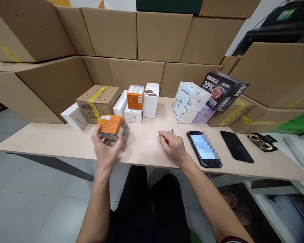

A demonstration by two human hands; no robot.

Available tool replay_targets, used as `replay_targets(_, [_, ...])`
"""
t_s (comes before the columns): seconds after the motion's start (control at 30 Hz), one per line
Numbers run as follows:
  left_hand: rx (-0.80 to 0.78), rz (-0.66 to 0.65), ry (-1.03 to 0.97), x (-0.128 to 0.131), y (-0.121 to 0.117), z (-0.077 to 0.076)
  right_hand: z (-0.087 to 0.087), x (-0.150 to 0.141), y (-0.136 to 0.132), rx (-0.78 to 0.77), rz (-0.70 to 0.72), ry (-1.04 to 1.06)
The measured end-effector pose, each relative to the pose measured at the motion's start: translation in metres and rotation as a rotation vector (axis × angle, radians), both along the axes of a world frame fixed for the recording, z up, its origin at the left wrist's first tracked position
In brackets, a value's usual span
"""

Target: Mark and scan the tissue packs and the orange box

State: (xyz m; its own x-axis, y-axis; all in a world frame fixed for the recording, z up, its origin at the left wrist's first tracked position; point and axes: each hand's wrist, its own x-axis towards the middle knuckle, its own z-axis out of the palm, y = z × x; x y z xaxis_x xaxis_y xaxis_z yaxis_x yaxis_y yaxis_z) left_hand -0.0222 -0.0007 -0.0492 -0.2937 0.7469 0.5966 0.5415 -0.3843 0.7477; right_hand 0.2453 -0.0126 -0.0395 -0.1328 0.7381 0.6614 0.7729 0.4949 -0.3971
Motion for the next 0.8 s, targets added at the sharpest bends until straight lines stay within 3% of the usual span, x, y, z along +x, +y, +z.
replay_targets(0.1, [-0.053,-0.428,-0.017,0.040,-0.013,-0.006,0.000,0.001,0.000,0.023,-0.034,0.081])
replay_targets(0.2, [-0.062,-0.644,0.069,0.068,-0.016,-0.008,0.000,0.003,0.000,0.062,-0.029,0.214])
replay_targets(0.3, [-0.111,-0.674,0.059,0.077,-0.013,-0.011,0.002,0.006,-0.002,0.032,-0.008,0.291])
replay_targets(0.47, [-0.194,-0.599,-0.001,0.076,-0.009,-0.015,0.004,0.003,-0.006,-0.083,0.044,0.330])
replay_targets(0.57, [-0.230,-0.637,-0.029,0.075,-0.008,-0.015,0.005,0.002,-0.008,-0.102,0.032,0.350])
replay_targets(0.67, [-0.197,-0.678,-0.087,0.072,-0.007,-0.014,0.004,0.002,-0.009,-0.091,0.061,0.362])
replay_targets(0.8, [-0.070,-0.607,-0.035,0.068,-0.008,-0.017,0.003,0.004,-0.012,-0.119,0.081,0.384])
